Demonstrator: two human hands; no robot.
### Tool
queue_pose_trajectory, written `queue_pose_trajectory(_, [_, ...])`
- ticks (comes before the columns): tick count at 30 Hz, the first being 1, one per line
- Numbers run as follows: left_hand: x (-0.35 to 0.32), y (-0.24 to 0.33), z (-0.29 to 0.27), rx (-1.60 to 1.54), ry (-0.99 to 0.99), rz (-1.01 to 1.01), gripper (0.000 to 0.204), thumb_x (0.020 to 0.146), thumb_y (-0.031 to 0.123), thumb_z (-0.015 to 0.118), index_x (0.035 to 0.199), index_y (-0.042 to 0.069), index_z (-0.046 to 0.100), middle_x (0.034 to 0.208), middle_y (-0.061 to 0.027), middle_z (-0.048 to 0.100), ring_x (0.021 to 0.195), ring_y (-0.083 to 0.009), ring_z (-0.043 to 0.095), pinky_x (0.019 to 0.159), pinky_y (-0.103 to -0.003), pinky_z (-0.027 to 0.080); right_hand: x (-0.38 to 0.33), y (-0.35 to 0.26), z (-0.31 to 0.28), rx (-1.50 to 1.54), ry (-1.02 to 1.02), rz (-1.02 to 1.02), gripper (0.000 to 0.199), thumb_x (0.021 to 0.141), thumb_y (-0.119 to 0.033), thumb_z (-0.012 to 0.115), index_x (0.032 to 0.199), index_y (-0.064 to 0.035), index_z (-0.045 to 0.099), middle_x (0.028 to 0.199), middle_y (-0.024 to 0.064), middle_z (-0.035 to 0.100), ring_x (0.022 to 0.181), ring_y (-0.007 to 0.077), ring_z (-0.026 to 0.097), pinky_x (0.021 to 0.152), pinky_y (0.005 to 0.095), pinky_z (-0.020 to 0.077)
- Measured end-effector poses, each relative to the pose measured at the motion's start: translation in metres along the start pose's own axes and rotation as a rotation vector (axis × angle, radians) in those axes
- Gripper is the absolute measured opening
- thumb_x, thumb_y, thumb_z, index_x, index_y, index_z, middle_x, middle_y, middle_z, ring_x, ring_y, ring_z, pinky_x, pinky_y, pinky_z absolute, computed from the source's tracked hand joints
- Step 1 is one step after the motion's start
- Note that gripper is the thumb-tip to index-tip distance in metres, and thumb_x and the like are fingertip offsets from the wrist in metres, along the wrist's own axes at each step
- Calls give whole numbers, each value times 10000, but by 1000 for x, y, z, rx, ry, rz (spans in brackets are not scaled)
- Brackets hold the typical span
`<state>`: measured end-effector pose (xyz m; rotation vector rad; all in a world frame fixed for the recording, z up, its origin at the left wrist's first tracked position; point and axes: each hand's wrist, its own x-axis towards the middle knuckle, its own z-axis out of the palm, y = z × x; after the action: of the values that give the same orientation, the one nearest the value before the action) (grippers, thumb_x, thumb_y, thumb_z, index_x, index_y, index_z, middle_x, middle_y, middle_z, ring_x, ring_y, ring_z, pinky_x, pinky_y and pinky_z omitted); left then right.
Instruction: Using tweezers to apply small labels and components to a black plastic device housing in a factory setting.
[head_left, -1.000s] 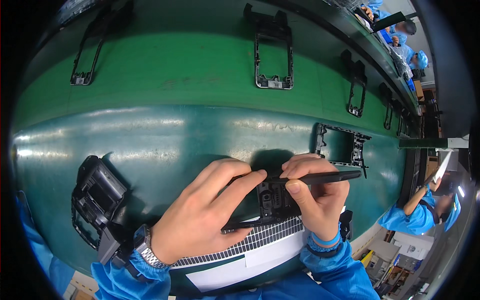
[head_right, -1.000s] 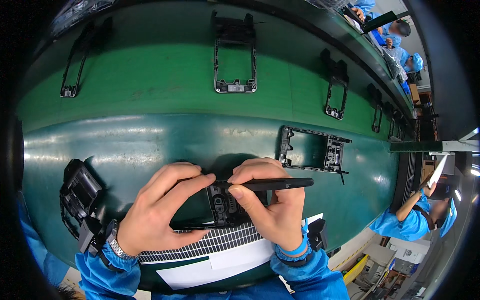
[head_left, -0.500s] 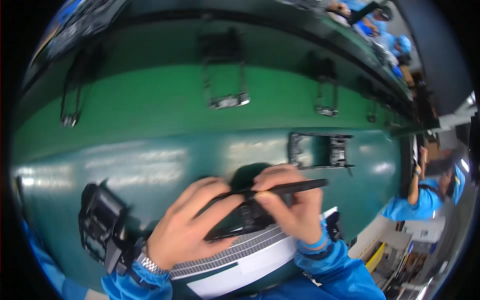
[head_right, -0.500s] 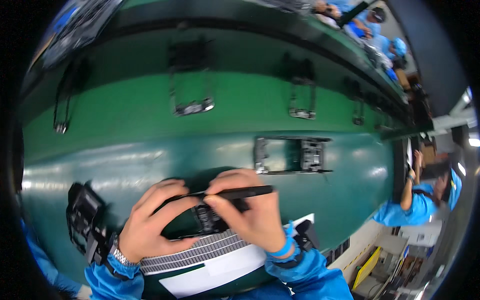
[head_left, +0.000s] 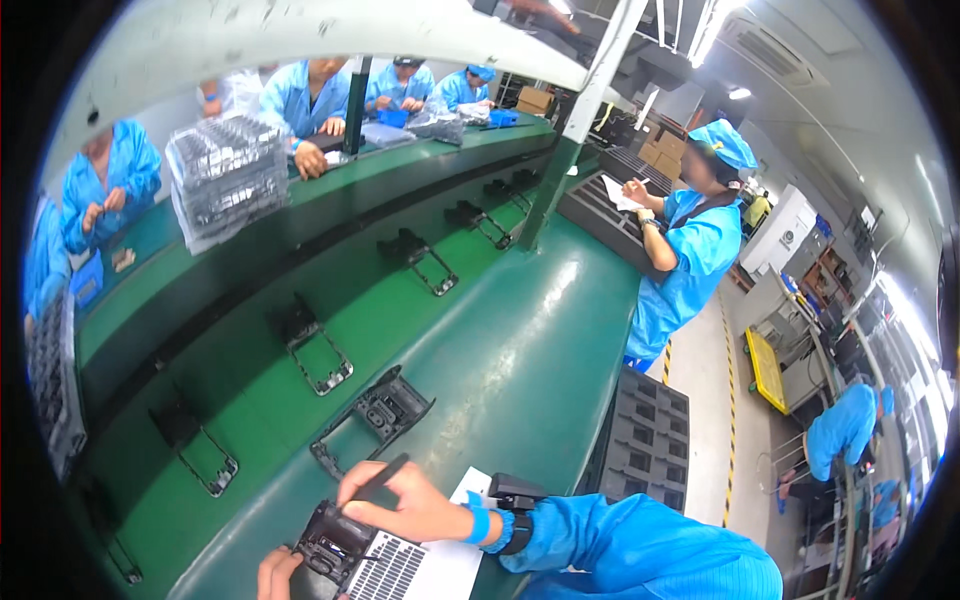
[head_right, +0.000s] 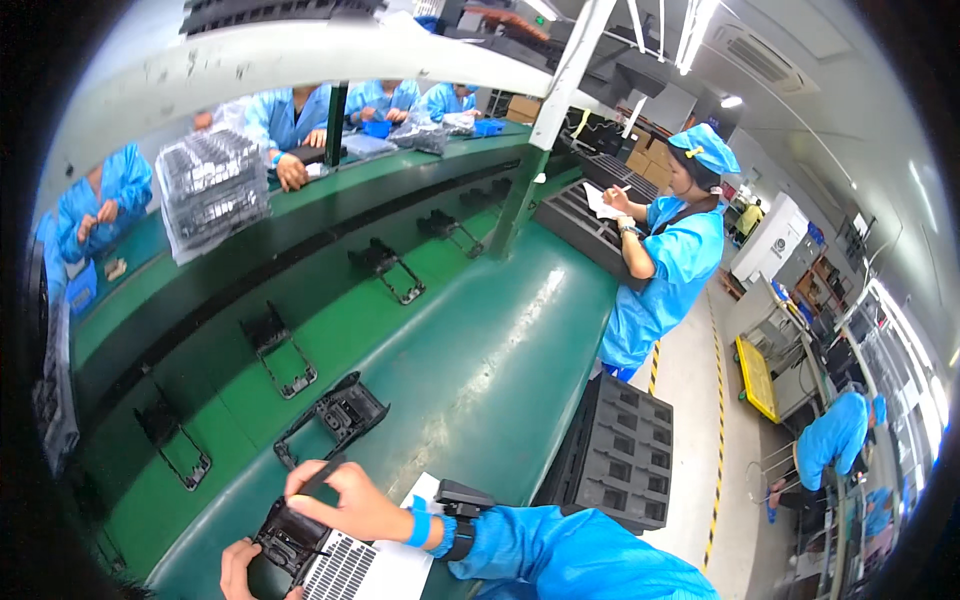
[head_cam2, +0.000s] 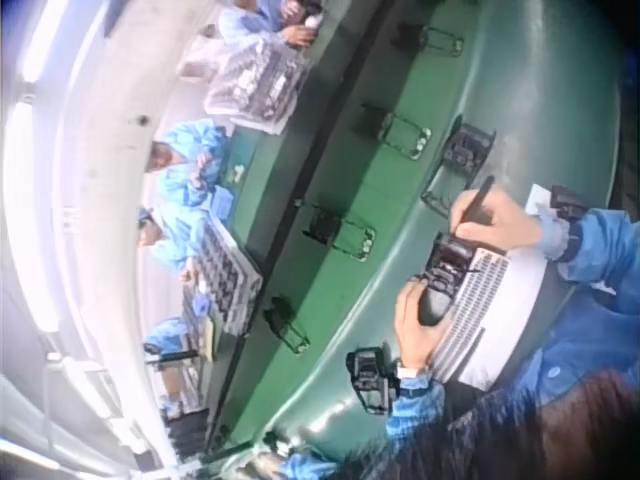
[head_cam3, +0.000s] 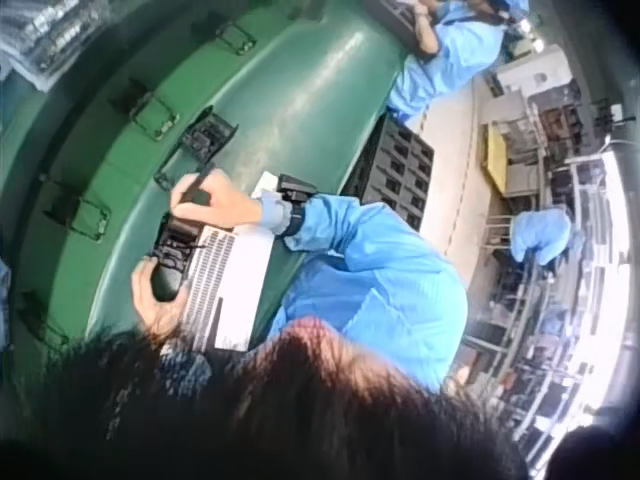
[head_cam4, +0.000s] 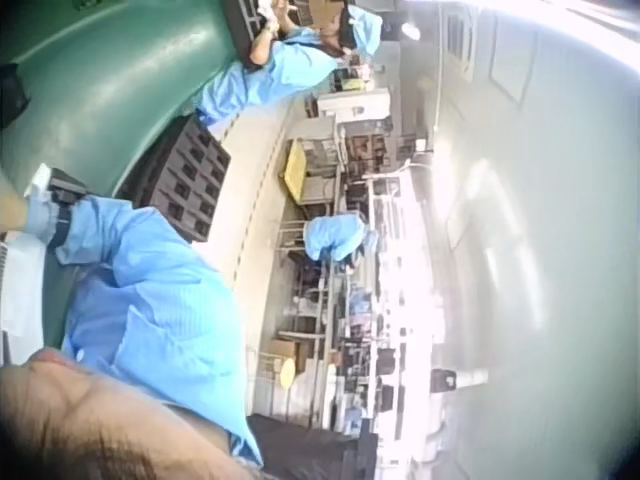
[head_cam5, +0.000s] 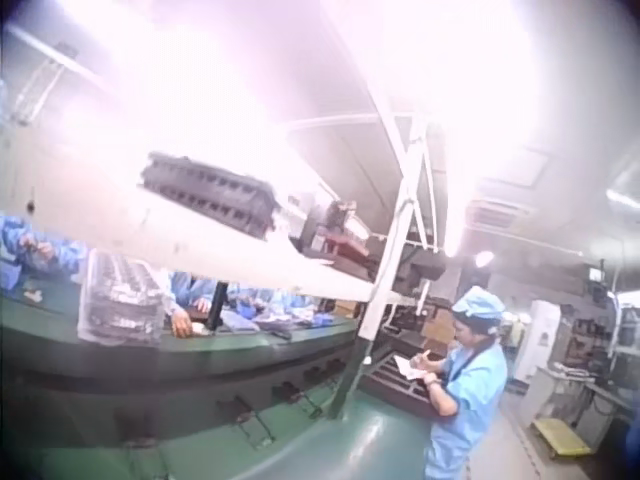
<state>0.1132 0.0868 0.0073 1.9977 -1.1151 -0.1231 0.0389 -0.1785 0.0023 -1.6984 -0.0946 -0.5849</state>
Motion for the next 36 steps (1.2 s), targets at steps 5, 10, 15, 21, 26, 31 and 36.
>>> queue_pose_trajectory(5, [-3, 9, -12, 42, -73, -15, 680, 755, 147, 865, 1342, 13, 548, 1326, -256, 559, 1214, -452, 566, 1028, -484, 479, -34, 10, -35, 186, 46, 127, 132, 989, -95, 676, 1083, -4, 669, 1055, 58, 679, 978, 157, 641, 876, 317, 513])
queue_pose_trajectory(10, [-6, 16, -10, 59, -47, -12, 669, 741, 142, 865, 1325, 13, 564, 1316, -250, 575, 1214, -452, 569, 1034, -484, 480, -53, 24, -51, 391, 141, 293, 176, 1009, -171, 682, 1090, -16, 657, 1018, 32, 677, 819, 72, 586, 726, 245, 495])
queue_pose_trajectory(15, [-7, 18, -2, 15, 32, -70, 665, 702, 140, 860, 1300, 19, 595, 1310, -228, 611, 1225, -410, 586, 1054, -459, 470, -48, 30, -53, 347, 295, 244, 208, 1015, -236, 681, 1073, -38, 656, 937, 13, 668, 732, 63, 537, 645, 233, 449])
queue_pose_trajectory(21, [-11, -9, 7, 57, 112, 23, 668, 608, 217, 902, 1199, 28, 653, 1235, -208, 635, 1135, -406, 627, 987, -467, 515, -46, 27, -50, 339, 349, 283, 172, 1004, -195, 677, 1042, -29, 653, 776, -6, 606, 674, 62, 508, 589, 234, 396])
queue_pose_trajectory(26, [-14, -14, 5, 22, 130, 17, 702, 628, 230, 916, 1234, 22, 629, 1217, -189, 644, 1130, -383, 631, 992, -456, 518, -47, 33, -48, 361, 372, 272, 144, 1009, -179, 668, 1060, -49, 635, 890, 27, 642, 669, 61, 501, 583, 241, 401])
queue_pose_trajectory(31, [-7, 25, -33, 80, 373, -199, 702, 669, 174, 907, 1247, -16, 556, 1108, -132, 623, 1038, -213, 620, 962, -345, 505, -51, 33, -58, 464, 491, 261, 189, 1010, -205, 684, 1093, -46, 625, 936, 37, 657, 654, 63, 475, 578, 244, 383])
queue_pose_trajectory(36, [21, -26, -115, 526, 562, -397, 664, 839, 166, 769, 1406, 111, 429, 1144, -240, 591, 995, -428, 613, 845, -480, 511, -50, 24, -59, 498, 475, 295, 180, 1012, -207, 683, 1078, -53, 618, 971, 36, 636, 657, 62, 445, 583, 246, 355])
